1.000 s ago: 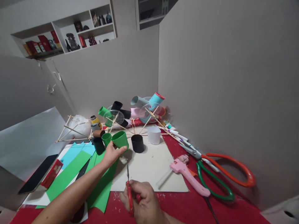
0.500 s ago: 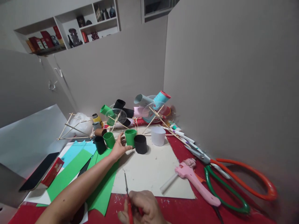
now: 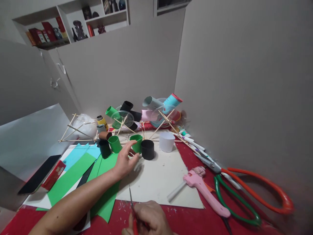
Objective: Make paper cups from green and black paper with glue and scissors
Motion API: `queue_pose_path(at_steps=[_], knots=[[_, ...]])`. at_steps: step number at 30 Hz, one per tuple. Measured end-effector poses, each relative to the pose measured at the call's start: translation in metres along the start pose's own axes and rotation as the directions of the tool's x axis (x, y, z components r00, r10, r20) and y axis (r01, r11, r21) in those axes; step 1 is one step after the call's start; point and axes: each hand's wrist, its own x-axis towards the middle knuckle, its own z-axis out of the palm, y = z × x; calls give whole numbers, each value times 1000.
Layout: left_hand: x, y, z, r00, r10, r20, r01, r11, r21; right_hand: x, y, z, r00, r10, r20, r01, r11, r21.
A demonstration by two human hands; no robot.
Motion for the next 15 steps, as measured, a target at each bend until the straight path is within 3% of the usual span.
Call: queue_pose_path(at_steps=[6,12,15], knots=[[24,2,14,968,127,219,-155,981,118,-1,0,0,998,44,46,-44,999,16],[43,6,38,960,128,250,-180,964,198,-3,2,-3,999,-34,23,37,993,-111],[46,9,48,954,141,265,-204,953,225,-13,6,-6,996,-18,83,29,991,-131]])
